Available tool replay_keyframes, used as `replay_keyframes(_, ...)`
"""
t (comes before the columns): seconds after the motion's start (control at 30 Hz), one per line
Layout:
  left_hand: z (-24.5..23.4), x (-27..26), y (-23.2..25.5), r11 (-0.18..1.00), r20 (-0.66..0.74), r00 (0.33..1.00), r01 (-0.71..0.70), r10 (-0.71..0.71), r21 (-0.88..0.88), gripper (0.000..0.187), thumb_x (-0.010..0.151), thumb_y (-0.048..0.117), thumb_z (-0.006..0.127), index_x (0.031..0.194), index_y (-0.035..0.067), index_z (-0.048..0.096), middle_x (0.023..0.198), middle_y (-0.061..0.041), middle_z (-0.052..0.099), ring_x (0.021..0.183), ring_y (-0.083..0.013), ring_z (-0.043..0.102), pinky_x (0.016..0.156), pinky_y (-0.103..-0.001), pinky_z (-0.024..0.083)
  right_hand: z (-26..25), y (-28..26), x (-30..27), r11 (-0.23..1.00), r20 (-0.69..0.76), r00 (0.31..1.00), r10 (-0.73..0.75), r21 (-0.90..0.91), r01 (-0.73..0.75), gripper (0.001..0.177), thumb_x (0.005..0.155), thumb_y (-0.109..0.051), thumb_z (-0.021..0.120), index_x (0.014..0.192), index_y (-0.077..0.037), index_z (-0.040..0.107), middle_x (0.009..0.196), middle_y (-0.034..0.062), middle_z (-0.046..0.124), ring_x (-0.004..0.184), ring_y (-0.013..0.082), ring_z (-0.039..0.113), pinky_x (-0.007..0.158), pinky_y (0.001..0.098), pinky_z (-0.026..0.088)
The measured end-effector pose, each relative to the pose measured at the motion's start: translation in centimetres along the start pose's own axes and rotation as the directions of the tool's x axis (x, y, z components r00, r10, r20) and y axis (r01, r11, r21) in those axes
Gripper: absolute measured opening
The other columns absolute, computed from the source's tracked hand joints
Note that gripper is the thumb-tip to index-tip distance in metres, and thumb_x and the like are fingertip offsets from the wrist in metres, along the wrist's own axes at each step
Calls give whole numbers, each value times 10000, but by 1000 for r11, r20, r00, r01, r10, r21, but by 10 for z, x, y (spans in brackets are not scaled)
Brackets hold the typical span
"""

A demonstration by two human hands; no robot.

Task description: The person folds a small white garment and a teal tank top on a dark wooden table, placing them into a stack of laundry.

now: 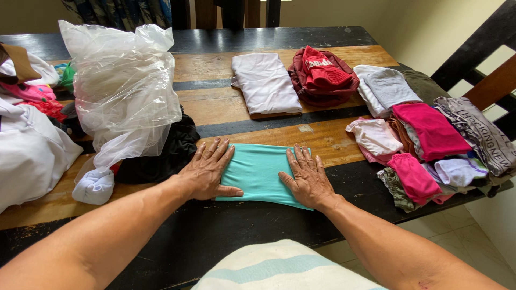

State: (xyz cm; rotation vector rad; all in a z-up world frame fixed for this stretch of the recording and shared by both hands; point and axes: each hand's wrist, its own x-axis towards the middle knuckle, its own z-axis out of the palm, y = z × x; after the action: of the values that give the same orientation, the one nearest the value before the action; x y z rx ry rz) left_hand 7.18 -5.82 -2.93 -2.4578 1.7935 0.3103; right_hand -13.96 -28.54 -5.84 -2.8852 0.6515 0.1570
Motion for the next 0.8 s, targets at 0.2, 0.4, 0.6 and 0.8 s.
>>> replay_keyframes(0.2,-34,18,-8,996,80,994,69,-74,64,1281,711,884,561,1636,199,-1,1700,-137,-87,1546,-356,-146,1233,-556,-79,3,-5,-9,993,9,995,97,65,-98,835,988,-665,223,1626,-154,47,1699,145,-59,1563,305,-126,1226,556,-69)
replay_keyframes(0.4,-31,34,-23,972,-165,965,221,-206,78,978,830,621,689,1599,203,254,1692,-146,92,1563,-374,-18,1241,-584,-9,-1,-15,-46,986,-48,993,111,131,-104,763,1002,-637,256,1587,-147,266,1676,197,120,1568,332,45,1228,559,37)
replay_keyframes(0.6,6,17,57,954,-392,879,187,-269,-236,641,946,359,614,1495,91,421,1601,-184,311,1523,-361,192,1242,-567,84,-21,-35,-79,987,-251,968,-22,150,62,551,1035,-479,406,1393,-88,556,1432,186,538,1361,310,450,1116,493,297)
replay_keyframes(0.8,18,-19,129,942,-265,948,84,-175,-324,843,948,569,542,1565,104,205,1643,-201,97,1527,-381,-14,1209,-559,10,-53,-19,-64,976,-287,947,-142,118,182,223,897,-147,652,1106,-140,728,1132,40,719,1112,248,621,953,400,467)
